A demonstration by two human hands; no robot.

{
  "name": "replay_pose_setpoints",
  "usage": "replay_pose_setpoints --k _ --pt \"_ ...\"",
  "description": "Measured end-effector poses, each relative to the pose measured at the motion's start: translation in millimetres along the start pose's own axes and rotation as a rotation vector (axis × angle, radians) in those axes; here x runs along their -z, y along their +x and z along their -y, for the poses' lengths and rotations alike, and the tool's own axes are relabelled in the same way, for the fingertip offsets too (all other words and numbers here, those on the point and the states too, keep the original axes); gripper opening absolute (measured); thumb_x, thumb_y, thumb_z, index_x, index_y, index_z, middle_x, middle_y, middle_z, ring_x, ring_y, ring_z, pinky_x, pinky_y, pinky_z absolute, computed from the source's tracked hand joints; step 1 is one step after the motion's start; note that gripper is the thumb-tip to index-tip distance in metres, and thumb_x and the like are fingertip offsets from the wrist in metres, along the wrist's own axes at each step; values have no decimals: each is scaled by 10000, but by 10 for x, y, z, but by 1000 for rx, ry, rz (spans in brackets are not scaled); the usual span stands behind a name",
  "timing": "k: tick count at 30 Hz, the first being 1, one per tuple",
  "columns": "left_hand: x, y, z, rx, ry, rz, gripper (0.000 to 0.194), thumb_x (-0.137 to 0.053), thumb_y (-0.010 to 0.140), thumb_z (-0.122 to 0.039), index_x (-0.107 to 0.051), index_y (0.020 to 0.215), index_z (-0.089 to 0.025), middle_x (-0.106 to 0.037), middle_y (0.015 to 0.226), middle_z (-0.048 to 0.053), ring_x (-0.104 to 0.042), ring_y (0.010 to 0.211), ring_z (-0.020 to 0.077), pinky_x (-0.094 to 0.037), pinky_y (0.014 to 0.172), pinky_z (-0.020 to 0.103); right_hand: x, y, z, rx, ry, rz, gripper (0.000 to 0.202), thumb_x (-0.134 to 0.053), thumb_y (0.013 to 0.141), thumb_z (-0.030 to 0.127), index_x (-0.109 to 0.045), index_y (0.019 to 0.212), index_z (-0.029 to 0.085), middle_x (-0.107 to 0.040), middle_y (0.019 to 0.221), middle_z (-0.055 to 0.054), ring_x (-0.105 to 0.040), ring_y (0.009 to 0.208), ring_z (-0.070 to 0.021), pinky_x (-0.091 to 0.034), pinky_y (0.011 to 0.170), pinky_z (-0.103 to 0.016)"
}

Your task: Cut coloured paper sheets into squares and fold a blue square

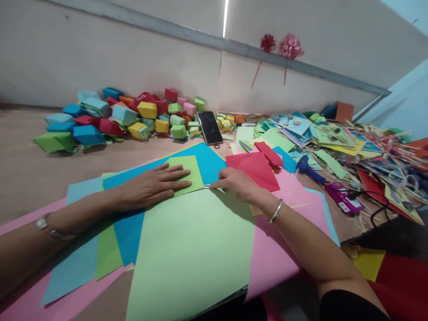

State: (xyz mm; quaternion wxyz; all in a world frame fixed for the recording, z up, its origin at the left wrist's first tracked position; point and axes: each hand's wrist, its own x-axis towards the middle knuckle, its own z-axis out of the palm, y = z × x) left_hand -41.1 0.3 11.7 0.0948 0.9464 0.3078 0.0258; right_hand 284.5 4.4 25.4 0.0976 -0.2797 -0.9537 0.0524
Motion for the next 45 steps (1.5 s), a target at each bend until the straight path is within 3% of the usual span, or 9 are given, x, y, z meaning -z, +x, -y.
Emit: replay_pose_setpoints --k 5,20,25,28,31,34,40,45 --pt "-5 -1 -25 15 -8 29 570 -187 1036 -600 -336 1547 -395 -213 1684 4 -178 1555 269 -92 1247 530 71 -25 1 35 -16 33 406 -446 1004 120 -730 1233 297 -562 842 -54 -447 726 -150 -318 633 -265" --pt "-38 1 -24 -5 17 -7 556 -220 1038 -592 -383 1529 -388 -254 1672 11 -222 1545 260 -96 1246 501 133 -84 94 71 -49 154 390 -502 978 95 -711 1251 279 -565 840 -51 -424 700 -144 -264 600 -264" --pt "-34 4 -32 -3 15 -14 539 -222 1041 -585 -388 1522 -406 -254 1672 3 -232 1542 256 -105 1244 492 104 1 302 -36 13 133 381 -457 980 103 -695 1245 238 -557 836 -60 -406 706 -163 -250 602 -290" --pt "-27 1 -30 7 20 -7 544 -214 1038 -593 -382 1523 -412 -258 1671 -4 -227 1543 248 -98 1246 484 101 90 462 -206 139 141 276 -450 1021 266 -705 1090 185 -556 838 -64 -419 716 -172 -275 611 -300" --pt "-29 -1 -24 16 17 15 564 -193 1030 -612 -373 1527 -415 -243 1676 -8 -218 1546 250 -95 1244 494 109 178 586 -383 236 146 358 -453 1025 441 -641 900 162 -527 813 -44 -425 705 -162 -296 610 -293" --pt "-38 11 -45 31 8 24 572 -188 1025 -623 -371 1527 -420 -244 1674 -14 -215 1547 270 -95 1242 519 112 215 613 -447 305 140 367 -485 1007 484 -606 861 171 -510 796 -29 -422 706 -156 -301 617 -290" --pt "-14 51 -170 131 32 -142 646 -146 1020 -621 -421 1526 -327 -241 1672 27 -138 1560 321 -78 1241 561 86 130 397 -309 205 77 274 -519 1007 398 -682 1052 182 -551 835 -54 -429 738 -170 -285 629 -295" --pt "-11 -12 -148 79 -19 3 609 -178 1022 -633 -338 1550 -375 -227 1669 -8 -157 1559 289 33 1233 566 33 82 273 -172 35 88 307 -476 1007 211 -689 1227 231 -539 875 -69 -429 781 -191 -274 630 -296"
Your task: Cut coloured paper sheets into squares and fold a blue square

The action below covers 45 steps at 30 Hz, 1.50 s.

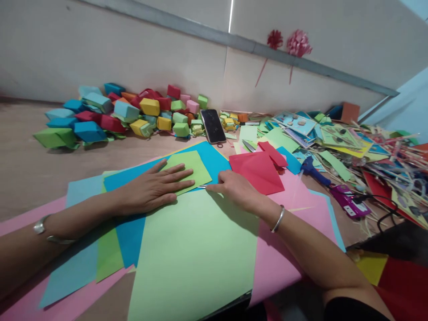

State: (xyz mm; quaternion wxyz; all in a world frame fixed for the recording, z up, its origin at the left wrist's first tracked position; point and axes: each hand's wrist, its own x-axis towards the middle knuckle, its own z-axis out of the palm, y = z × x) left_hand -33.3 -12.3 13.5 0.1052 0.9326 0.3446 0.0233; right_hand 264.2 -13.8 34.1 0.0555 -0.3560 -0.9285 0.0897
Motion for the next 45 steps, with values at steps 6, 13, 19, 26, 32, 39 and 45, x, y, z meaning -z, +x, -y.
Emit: replay_pose_setpoints --k 6,13,19,26,32,39,45 --pt "-17 -25 34 1 -1 50 593 -168 1031 -616 -249 1573 -389 -151 1682 -19 -106 1567 268 78 1229 535 -10 -39 -2 80 -80 14 364 -471 1000 171 -672 1293 248 -542 893 -75 -410 776 -188 -262 624 -293" --pt "-16 -22 31 4 -7 33 550 -154 1054 -549 -271 1567 -390 -165 1680 -34 -110 1567 254 61 1238 527 36 -20 164 -67 146 48 250 -504 996 248 -701 1142 202 -568 889 -68 -438 765 -180 -273 625 -302" --pt "-94 24 29 2 -19 -7 548 -176 1049 -564 -328 1548 -397 -202 1674 -32 -139 1563 256 53 1237 545 5 142 528 -361 390 62 384 -551 963 532 -545 775 198 -571 814 -20 -519 777 -169 -340 634 -294" --pt "63 50 -106 12 -88 -218 575 -211 1049 -532 -472 1496 -284 -310 1654 44 -197 1549 300 -76 1248 571 10 151 624 -381 439 41 361 -613 929 490 -493 733 211 -542 773 0 -508 770 -165 -321 639 -294" --pt "392 -176 281 -140 -220 27 667 -562 837 -753 -607 1374 -359 -314 1656 31 -223 1532 374 -237 1221 585 42 164 623 -407 450 61 376 -601 928 513 -504 730 208 -555 786 -11 -497 750 -162 -310 622 -299" --pt "335 -197 475 -77 -88 136 900 -676 668 -822 -511 1452 -411 -295 1661 26 -129 1532 462 -198 1192 673 29 157 627 -392 458 61 375 -586 942 505 -492 733 208 -529 783 -8 -488 769 -168 -333 648 -296" --pt "326 -191 461 -73 -87 154 902 -709 677 -784 -455 1476 -450 -245 1675 0 -122 1538 443 -159 1199 676 0 118 581 -222 361 68 289 -545 978 422 -572 809 188 -537 831 -34 -481 790 -178 -337 675 -306"
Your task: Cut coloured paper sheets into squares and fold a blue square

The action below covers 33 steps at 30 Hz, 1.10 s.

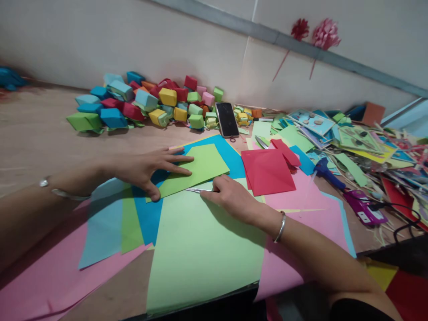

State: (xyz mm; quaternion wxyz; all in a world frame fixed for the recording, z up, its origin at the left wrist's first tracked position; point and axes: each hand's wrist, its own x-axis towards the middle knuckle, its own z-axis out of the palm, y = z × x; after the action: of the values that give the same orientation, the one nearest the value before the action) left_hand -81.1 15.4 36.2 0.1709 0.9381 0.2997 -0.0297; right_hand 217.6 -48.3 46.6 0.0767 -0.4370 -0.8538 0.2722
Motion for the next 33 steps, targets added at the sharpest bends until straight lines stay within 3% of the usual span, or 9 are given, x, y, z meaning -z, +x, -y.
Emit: replay_pose_setpoints --k 4,12,18,28,31,33 --pt "8 -4 4 24 -37 17 923 -732 664 -771 -454 1478 -438 -220 1682 11 -157 1534 437 -122 1203 676 -2 22 68 51 -72 52 219 -545 980 348 -617 873 171 -550 874 -50 -470 808 -181 -320 692 -313" --pt "35 16 0 19 -76 80 957 -767 668 -723 -436 1502 -391 -152 1696 44 -100 1536 455 -68 1208 648 -112 160 306 -109 94 80 349 -602 927 484 -527 748 193 -539 828 -8 -485 743 -154 -326 671 -292" --pt "22 12 -5 20 -87 61 903 -730 697 -737 -462 1488 -393 -181 1696 29 -97 1544 425 -72 1223 587 -167 217 424 -81 90 101 345 -606 934 461 -505 741 194 -541 831 -14 -479 747 -154 -305 660 -295" --pt "22 14 1 17 -122 34 891 -793 665 -684 -513 1454 -381 -232 1681 49 -128 1536 437 -75 1213 609 -281 274 689 65 107 217 367 -650 921 464 -489 732 193 -510 775 9 -462 741 -148 -310 646 -282" --pt "31 6 -13 12 -115 17 890 -825 654 -637 -516 1450 -387 -247 1674 55 -152 1534 430 -96 1213 613 -211 164 705 144 81 187 378 -619 940 493 -537 735 186 -513 730 15 -460 701 -139 -325 635 -274" --pt "58 -4 -50 26 -111 7 879 -856 645 -568 -528 1440 -387 -264 1667 67 -153 1531 443 -135 1202 635 -54 37 573 162 13 72 363 -529 988 476 -618 800 178 -536 732 -2 -467 674 -142 -340 620 -276"
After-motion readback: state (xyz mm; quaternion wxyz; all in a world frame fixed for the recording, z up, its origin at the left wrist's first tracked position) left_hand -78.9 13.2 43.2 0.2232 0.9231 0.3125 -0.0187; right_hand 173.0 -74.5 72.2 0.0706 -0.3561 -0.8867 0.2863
